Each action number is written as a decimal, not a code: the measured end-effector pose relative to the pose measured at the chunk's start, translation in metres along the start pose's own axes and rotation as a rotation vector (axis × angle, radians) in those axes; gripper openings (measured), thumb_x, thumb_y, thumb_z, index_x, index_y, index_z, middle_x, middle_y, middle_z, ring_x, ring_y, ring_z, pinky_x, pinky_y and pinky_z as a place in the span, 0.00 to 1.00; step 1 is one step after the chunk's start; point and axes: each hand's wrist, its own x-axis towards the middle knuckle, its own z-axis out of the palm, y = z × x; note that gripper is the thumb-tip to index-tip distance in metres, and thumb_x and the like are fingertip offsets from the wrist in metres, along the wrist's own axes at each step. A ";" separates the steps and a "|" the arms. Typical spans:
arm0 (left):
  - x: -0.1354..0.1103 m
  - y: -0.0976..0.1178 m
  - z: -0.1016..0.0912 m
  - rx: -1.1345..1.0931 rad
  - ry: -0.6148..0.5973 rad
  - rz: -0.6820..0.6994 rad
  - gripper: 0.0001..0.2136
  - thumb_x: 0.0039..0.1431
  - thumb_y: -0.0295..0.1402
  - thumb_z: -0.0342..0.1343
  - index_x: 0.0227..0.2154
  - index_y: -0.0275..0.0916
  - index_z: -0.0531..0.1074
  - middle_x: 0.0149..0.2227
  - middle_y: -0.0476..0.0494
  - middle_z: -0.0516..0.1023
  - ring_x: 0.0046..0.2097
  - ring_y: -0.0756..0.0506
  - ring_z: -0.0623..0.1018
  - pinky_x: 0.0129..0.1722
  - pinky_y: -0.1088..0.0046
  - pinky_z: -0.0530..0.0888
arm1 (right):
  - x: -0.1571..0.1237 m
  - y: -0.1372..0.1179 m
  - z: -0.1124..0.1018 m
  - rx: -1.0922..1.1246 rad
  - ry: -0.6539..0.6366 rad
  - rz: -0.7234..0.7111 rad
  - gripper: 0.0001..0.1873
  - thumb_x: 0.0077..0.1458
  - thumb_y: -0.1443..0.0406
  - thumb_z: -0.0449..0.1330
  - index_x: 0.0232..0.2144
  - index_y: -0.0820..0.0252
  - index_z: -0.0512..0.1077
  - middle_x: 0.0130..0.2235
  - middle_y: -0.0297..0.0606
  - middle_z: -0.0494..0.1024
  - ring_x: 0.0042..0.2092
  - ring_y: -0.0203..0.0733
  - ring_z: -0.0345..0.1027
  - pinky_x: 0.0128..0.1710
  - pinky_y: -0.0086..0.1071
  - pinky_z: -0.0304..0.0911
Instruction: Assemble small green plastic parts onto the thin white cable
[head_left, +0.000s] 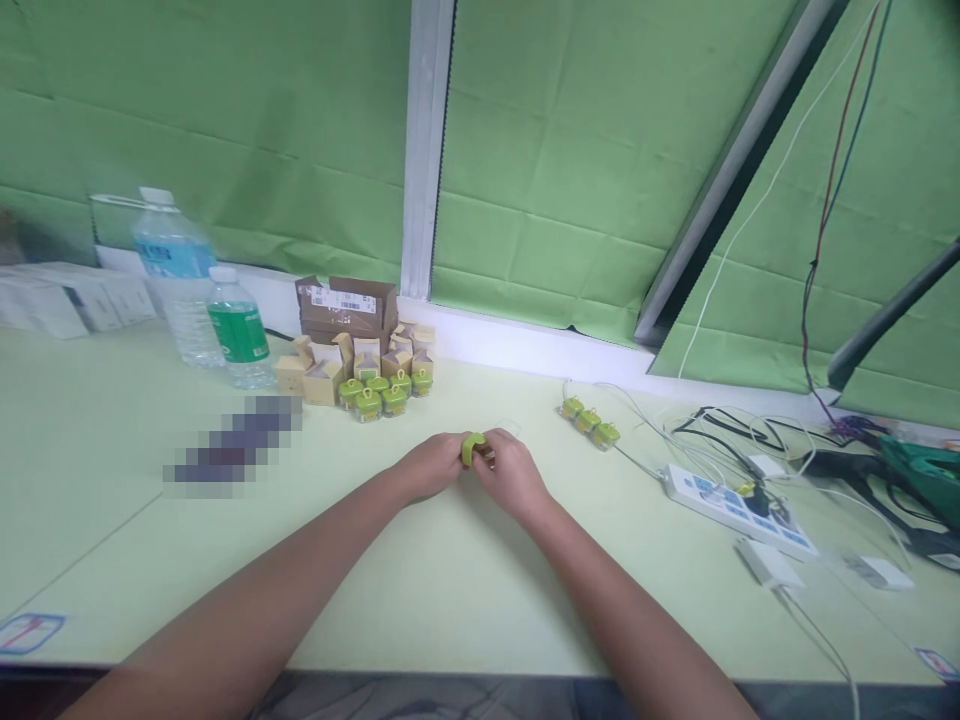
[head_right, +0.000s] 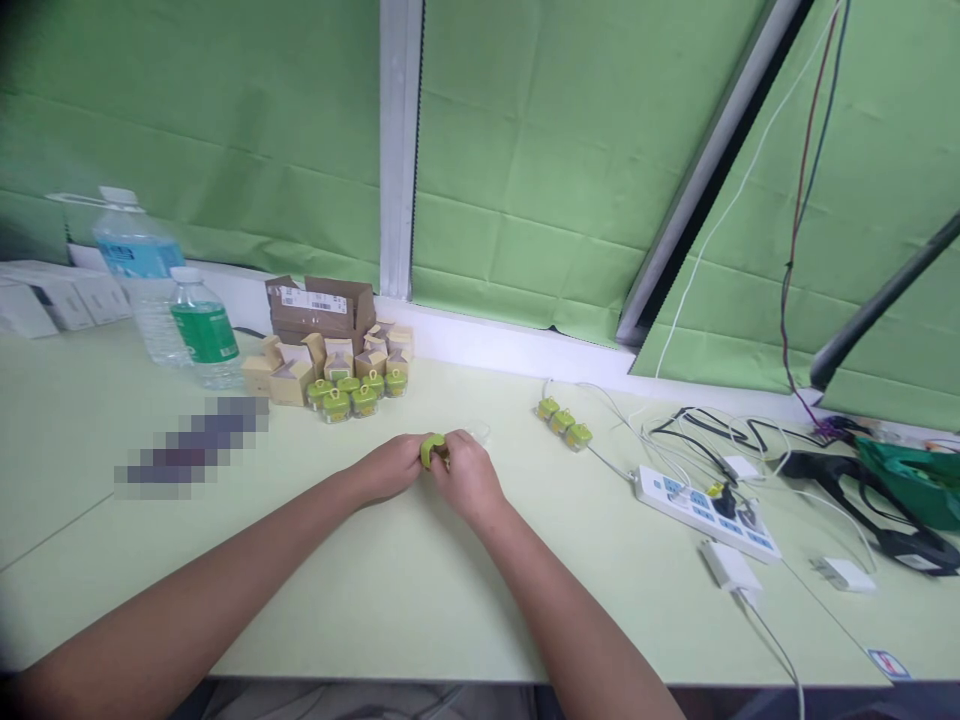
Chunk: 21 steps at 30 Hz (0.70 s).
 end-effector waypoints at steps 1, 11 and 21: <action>0.000 0.001 -0.001 -0.001 0.011 0.003 0.08 0.53 0.24 0.46 0.27 0.41 0.69 0.29 0.49 0.76 0.31 0.46 0.72 0.31 0.71 0.64 | 0.000 0.001 0.000 -0.003 0.002 -0.002 0.05 0.56 0.71 0.57 0.31 0.60 0.71 0.35 0.38 0.74 0.36 0.39 0.68 0.35 0.30 0.64; 0.010 -0.001 0.011 -0.582 0.113 -0.131 0.12 0.60 0.38 0.51 0.43 0.38 0.71 0.28 0.50 0.72 0.27 0.51 0.69 0.24 0.77 0.62 | 0.004 0.016 -0.008 0.072 0.082 0.033 0.06 0.56 0.70 0.56 0.31 0.59 0.73 0.33 0.36 0.74 0.34 0.37 0.70 0.32 0.29 0.66; 0.016 -0.014 0.006 -0.614 0.196 -0.121 0.17 0.55 0.44 0.60 0.37 0.34 0.78 0.28 0.46 0.75 0.26 0.52 0.70 0.27 0.75 0.69 | 0.006 0.017 -0.006 0.142 0.089 0.092 0.08 0.56 0.65 0.57 0.30 0.59 0.75 0.33 0.37 0.77 0.34 0.38 0.72 0.32 0.28 0.65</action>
